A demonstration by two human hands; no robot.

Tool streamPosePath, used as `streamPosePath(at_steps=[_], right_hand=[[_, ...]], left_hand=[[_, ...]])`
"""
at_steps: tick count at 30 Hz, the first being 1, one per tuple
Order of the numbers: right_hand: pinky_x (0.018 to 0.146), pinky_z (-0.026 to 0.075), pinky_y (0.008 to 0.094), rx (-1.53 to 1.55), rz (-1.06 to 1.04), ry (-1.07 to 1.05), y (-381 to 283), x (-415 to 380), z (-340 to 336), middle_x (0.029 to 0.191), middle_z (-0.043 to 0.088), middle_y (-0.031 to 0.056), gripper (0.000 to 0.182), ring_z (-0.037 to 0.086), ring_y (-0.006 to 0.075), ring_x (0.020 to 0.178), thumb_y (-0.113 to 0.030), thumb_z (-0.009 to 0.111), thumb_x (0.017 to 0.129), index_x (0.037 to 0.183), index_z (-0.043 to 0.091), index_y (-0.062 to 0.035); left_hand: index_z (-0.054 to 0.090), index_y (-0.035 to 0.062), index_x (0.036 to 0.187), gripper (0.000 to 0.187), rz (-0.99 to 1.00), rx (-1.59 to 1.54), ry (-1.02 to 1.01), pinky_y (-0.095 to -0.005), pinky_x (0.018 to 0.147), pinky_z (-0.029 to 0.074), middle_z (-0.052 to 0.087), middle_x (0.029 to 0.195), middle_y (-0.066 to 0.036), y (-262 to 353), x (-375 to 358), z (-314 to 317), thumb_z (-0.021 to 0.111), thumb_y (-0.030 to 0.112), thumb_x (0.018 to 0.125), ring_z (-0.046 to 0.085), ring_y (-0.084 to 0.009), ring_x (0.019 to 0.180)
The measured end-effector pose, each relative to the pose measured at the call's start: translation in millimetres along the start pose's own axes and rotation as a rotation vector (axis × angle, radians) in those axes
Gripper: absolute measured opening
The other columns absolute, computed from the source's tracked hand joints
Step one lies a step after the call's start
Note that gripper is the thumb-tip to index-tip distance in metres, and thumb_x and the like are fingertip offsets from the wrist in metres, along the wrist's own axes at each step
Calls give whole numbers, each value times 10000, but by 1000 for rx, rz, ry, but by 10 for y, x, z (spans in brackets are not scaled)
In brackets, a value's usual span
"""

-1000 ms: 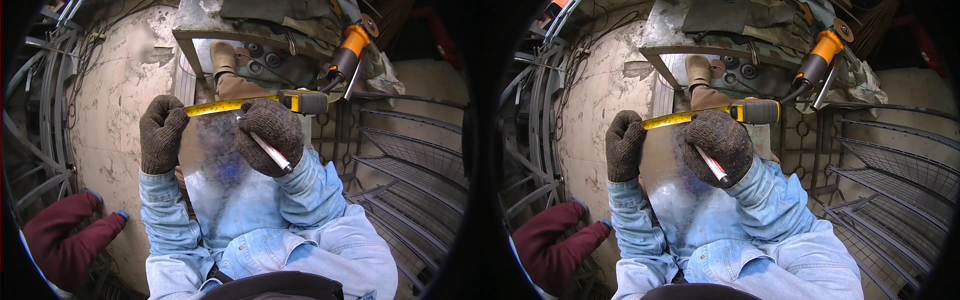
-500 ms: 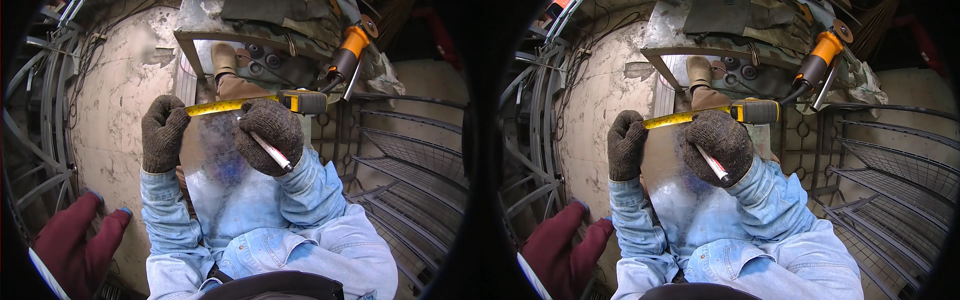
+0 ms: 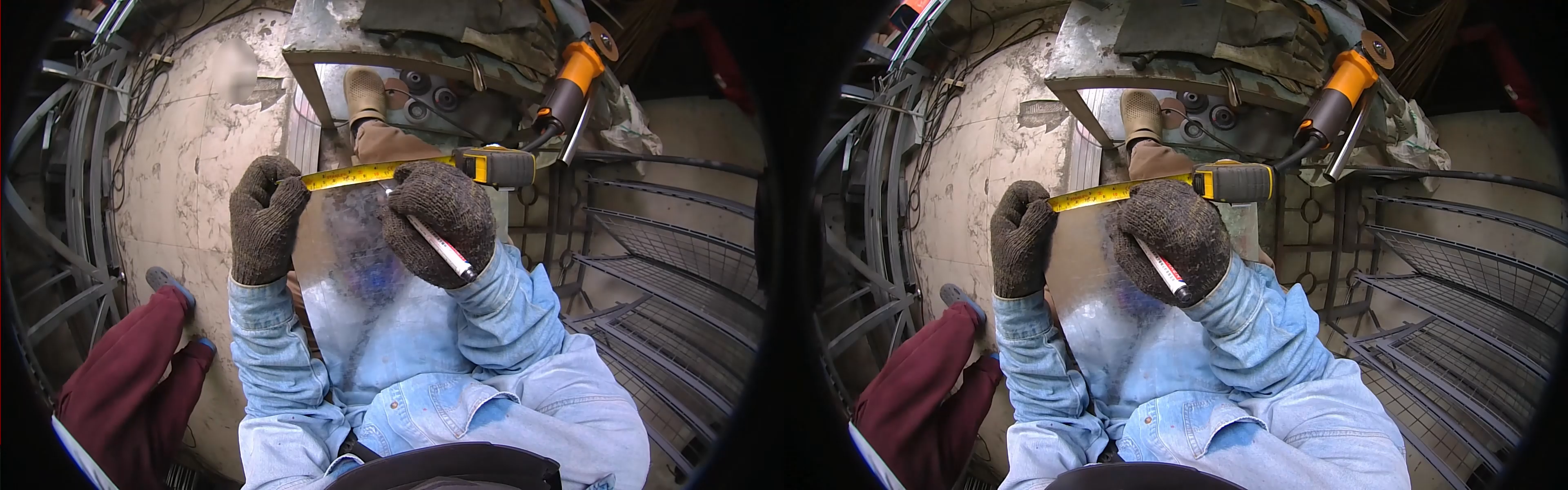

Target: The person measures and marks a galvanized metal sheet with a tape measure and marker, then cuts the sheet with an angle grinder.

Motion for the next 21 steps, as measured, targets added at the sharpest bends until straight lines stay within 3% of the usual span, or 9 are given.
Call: streamPosePath(at_steps=[4, 6, 21], right_hand=[[786, 545, 458, -23, 3, 3, 9, -45, 18, 941, 664, 151, 271, 659, 365, 863, -96, 741, 727, 992, 682, -79], [858, 524, 472, -1, 30, -34, 26, -67, 29, 994, 660, 179, 318, 654, 390, 949, -94, 801, 681, 967, 677, -30], [835, 530, 471, -14, 2, -16, 1, -30, 19, 972, 659, 174, 314, 658, 387, 928, -80, 798, 672, 956, 674, -30]], left_hand=[[603, 60, 947, 115, 0, -19, 1, -184, 594, 372, 529, 796, 54, 0, -7, 5, 662, 156, 924, 455, -34, 681], [602, 60, 946, 123, 4, -15, -4, -184, 595, 372, 528, 796, 54, 3, -6, 3, 664, 164, 924, 454, -35, 682], [594, 60, 931, 136, 12, 1, 7, -187, 594, 361, 516, 793, 56, 16, -10, 8, 671, 170, 916, 437, -36, 676]])
Point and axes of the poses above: each hand's wrist, its own x-axis towards the middle knuckle, its own z-axis out of the palm, y = z × x, the point moved 4 cm from there along x, towards the middle knuckle
